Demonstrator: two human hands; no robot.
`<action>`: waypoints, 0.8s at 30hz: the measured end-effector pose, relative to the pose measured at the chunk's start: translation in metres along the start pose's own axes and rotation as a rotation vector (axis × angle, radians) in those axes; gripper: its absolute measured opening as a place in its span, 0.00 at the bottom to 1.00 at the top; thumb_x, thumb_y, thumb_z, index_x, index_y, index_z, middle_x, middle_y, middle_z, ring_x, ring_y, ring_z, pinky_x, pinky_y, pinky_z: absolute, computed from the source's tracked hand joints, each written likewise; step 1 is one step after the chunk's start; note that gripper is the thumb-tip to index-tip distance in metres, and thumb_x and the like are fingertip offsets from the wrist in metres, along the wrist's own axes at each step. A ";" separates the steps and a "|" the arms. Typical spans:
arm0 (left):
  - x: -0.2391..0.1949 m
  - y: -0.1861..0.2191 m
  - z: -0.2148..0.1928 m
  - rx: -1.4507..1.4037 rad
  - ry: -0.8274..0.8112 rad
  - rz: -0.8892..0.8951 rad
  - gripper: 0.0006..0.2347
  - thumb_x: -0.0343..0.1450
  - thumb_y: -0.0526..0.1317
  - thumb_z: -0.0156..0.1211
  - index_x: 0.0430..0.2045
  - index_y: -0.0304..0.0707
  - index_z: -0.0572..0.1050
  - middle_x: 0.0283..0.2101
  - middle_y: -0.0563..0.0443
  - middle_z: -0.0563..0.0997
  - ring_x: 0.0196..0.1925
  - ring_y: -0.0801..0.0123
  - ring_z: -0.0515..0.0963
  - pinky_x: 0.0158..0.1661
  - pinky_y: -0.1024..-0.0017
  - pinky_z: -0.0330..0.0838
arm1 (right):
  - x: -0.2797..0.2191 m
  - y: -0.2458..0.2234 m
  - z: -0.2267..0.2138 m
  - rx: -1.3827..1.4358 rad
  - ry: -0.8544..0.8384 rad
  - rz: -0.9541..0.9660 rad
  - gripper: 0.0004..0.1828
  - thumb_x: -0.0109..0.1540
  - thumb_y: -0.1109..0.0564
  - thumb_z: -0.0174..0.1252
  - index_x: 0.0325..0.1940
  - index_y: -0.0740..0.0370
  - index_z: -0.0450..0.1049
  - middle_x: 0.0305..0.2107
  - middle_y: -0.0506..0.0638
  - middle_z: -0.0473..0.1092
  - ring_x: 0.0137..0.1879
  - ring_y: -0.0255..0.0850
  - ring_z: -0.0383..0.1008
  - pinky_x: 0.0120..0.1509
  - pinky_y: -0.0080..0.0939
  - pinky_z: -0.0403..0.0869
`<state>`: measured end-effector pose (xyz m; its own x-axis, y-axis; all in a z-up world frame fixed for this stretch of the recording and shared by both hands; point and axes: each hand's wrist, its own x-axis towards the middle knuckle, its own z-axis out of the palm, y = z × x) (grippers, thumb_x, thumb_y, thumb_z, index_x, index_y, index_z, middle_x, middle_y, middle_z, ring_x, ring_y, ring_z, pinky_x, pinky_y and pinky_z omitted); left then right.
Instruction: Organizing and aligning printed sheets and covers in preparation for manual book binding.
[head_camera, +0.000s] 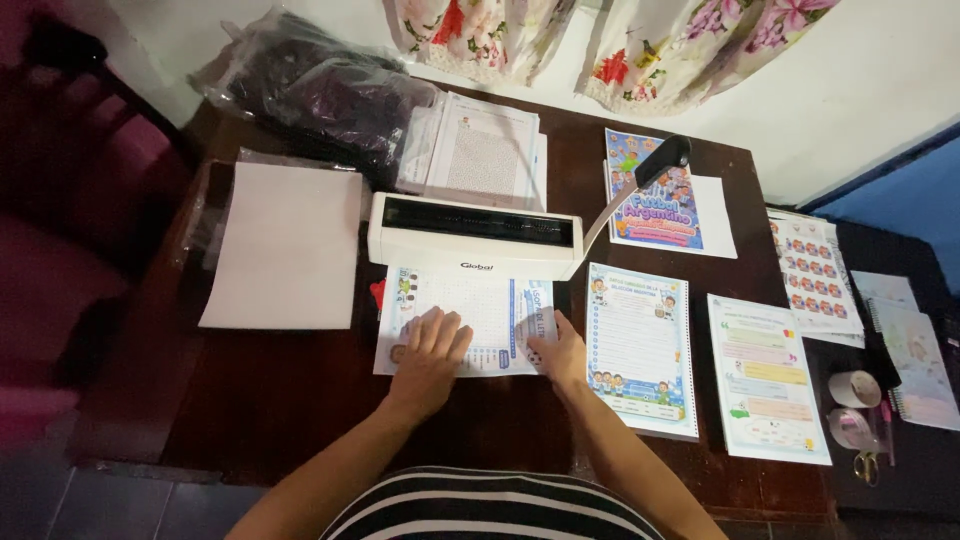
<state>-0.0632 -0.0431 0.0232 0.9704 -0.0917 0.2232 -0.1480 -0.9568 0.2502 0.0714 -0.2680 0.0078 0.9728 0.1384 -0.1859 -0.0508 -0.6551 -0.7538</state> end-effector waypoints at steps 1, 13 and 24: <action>0.003 0.003 -0.003 0.059 -0.008 0.010 0.23 0.66 0.35 0.58 0.59 0.33 0.69 0.65 0.34 0.67 0.70 0.41 0.60 0.66 0.43 0.54 | 0.000 0.002 0.000 -0.043 0.002 -0.035 0.25 0.53 0.57 0.69 0.54 0.58 0.76 0.37 0.55 0.80 0.40 0.46 0.81 0.45 0.44 0.76; 0.012 0.009 -0.001 0.175 0.235 0.113 0.19 0.63 0.37 0.60 0.50 0.41 0.78 0.56 0.34 0.75 0.59 0.35 0.71 0.55 0.38 0.64 | 0.090 -0.044 -0.114 0.333 0.329 -0.625 0.28 0.60 0.53 0.67 0.58 0.71 0.67 0.45 0.60 0.72 0.50 0.47 0.75 0.55 0.45 0.76; 0.008 0.004 0.015 0.104 0.190 0.131 0.23 0.65 0.39 0.59 0.57 0.40 0.74 0.61 0.33 0.69 0.62 0.33 0.67 0.57 0.35 0.60 | 0.110 -0.154 -0.186 0.374 0.084 -0.659 0.27 0.77 0.45 0.42 0.44 0.70 0.78 0.35 0.52 0.76 0.44 0.37 0.73 0.53 0.38 0.71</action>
<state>-0.0529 -0.0516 0.0114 0.8897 -0.1728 0.4226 -0.2403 -0.9643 0.1115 0.2286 -0.2895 0.2207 0.8419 0.3466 0.4136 0.4875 -0.1599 -0.8583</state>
